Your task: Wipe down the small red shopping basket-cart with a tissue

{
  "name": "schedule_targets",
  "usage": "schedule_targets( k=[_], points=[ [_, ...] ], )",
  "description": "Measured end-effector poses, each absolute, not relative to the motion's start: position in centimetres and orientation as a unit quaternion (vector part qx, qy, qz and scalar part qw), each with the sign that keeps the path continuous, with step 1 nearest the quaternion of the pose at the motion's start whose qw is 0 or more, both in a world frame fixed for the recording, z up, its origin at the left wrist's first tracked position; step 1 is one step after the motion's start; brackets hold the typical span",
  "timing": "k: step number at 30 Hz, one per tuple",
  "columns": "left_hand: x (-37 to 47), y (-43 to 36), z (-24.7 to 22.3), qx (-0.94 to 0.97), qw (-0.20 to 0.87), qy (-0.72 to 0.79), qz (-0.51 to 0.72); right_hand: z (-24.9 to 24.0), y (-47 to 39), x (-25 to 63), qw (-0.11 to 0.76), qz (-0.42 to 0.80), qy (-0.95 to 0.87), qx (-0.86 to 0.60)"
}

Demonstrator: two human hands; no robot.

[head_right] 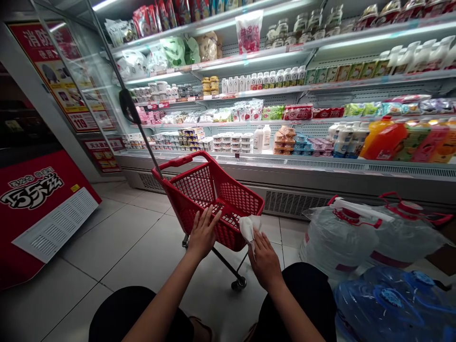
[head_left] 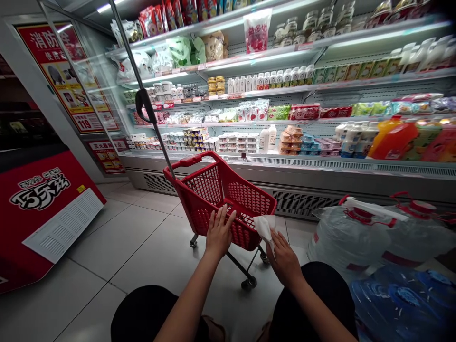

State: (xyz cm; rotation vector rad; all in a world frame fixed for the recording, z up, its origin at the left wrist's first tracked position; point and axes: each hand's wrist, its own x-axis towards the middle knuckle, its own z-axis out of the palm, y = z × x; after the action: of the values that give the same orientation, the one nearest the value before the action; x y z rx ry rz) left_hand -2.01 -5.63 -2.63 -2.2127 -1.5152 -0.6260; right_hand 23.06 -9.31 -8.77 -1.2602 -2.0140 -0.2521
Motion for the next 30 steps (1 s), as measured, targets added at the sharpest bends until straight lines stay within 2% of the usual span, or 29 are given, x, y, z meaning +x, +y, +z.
schedule_targets(
  k=[7, 12, 17, 25, 30],
  points=[
    [1.8, -5.4, -3.9, -0.765, 0.208, -0.562, -0.237, -7.3, -8.3, 18.8, 0.37, -0.098, -0.783, -0.491],
    [-0.5, -5.5, -2.7, -0.795, 0.213, -0.526, -0.214, -8.4, -8.6, 22.2, 0.344, -0.102, -0.798, -0.484],
    [-1.2, -5.2, -2.9, -0.789, 0.211, -0.528, -0.234, -10.0, -9.2, 24.7, 0.371, -0.104, -0.742, -0.548],
    [0.9, -5.5, -3.0, -0.787, 0.186, -0.536, -0.241, -6.0, -6.5, 18.3, 0.358, -0.111, -0.789, -0.486],
    [-2.3, -5.5, -1.4, -0.801, 0.198, -0.524, -0.213, -7.0, -7.2, 21.7, 0.361, -0.11, -0.782, -0.497]
  ],
)
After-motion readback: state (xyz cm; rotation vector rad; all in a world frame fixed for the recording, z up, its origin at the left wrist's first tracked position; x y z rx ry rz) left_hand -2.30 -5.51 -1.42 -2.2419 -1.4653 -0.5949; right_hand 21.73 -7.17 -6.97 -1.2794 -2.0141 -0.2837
